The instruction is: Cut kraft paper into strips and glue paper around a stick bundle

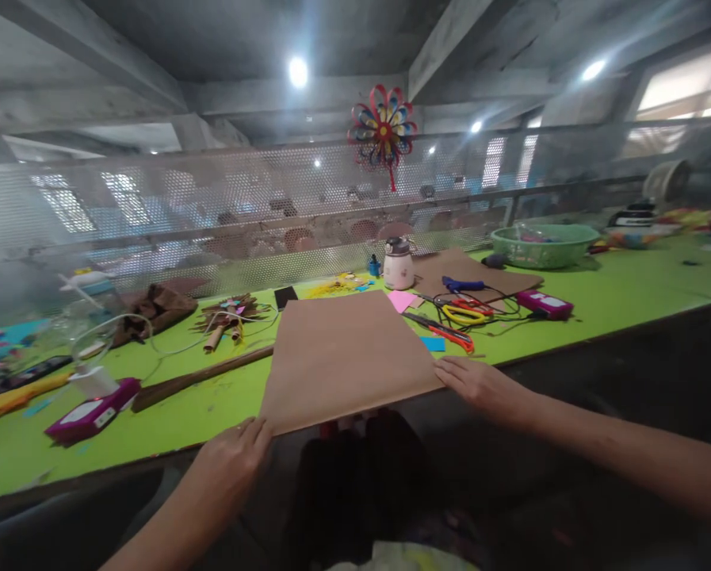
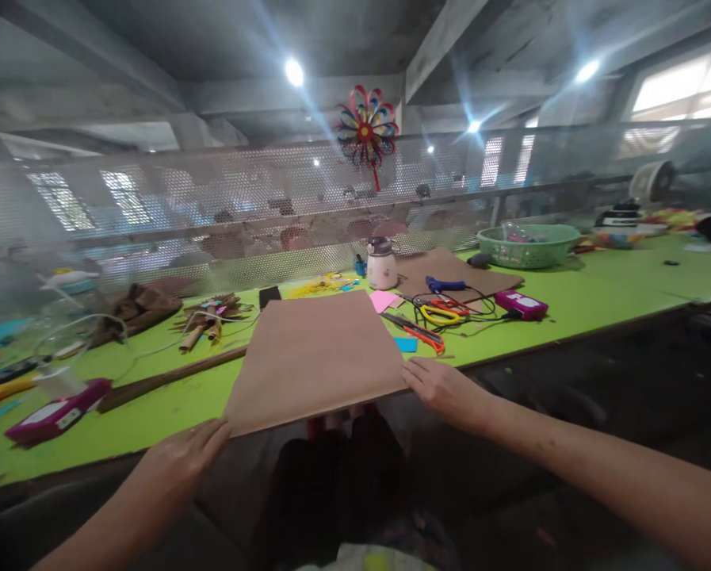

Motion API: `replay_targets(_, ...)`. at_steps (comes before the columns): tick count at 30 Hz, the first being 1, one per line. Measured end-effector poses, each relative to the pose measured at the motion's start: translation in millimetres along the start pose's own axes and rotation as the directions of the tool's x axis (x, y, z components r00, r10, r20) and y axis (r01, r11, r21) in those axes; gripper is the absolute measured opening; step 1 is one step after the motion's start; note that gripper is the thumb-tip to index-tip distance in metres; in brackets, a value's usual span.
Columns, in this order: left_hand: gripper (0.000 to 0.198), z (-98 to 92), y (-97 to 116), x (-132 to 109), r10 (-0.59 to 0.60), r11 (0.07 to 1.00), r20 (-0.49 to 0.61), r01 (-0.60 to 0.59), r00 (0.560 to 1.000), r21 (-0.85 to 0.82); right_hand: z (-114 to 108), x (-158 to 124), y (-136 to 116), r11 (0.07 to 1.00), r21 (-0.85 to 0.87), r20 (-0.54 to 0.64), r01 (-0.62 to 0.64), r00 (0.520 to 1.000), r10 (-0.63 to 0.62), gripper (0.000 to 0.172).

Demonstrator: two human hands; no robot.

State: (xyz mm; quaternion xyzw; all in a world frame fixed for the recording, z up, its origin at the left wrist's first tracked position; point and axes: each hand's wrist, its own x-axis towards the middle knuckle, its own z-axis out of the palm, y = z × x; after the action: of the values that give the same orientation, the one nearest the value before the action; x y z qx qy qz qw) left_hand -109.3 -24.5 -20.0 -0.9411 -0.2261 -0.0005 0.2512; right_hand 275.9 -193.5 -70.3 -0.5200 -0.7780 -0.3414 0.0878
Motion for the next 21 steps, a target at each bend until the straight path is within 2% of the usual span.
replay_targets(4,0.048,29.2,-14,-10,0.038,0.999,-0.212,-0.044,0.976,-0.025,-5,-1,6,0.997,0.074,0.065,0.014,0.998,-0.019,0.041)
replay_targets(7,0.049,48.2,-25,-17,0.063,0.996,-0.315,-0.078,0.947,-0.033,-9,2,10,0.995,0.095,0.082,0.025,0.996,-0.033,0.039)
replay_targets(9,0.049,54.0,-30,-20,0.081,0.995,-0.367,-0.099,0.926,-0.030,-8,2,12,0.995,0.099,0.069,0.031,0.997,-0.038,0.038)
replay_targets(13,0.045,52.5,-34,-26,0.142,0.986,-0.417,-0.164,0.898,-0.018,6,-6,11,0.993,0.119,0.003,0.025,1.000,-0.026,0.039)
replay_targets(16,0.045,47.5,-33,-28,0.113,0.989,-0.423,-0.143,0.899,-0.041,13,-13,9,0.992,0.129,-0.023,-0.008,1.000,0.011,0.041)
replay_targets(19,0.036,35.0,-30,-24,0.094,0.987,-0.428,-0.140,0.899,-0.075,0,-11,13,0.970,0.236,0.039,-0.058,0.998,0.050,0.033)
replay_targets(21,0.022,20.3,-28,-14,0.033,0.984,-0.383,-0.098,0.923,-0.151,-16,-3,22,0.932,0.341,0.089,-0.123,0.991,0.098,0.029)
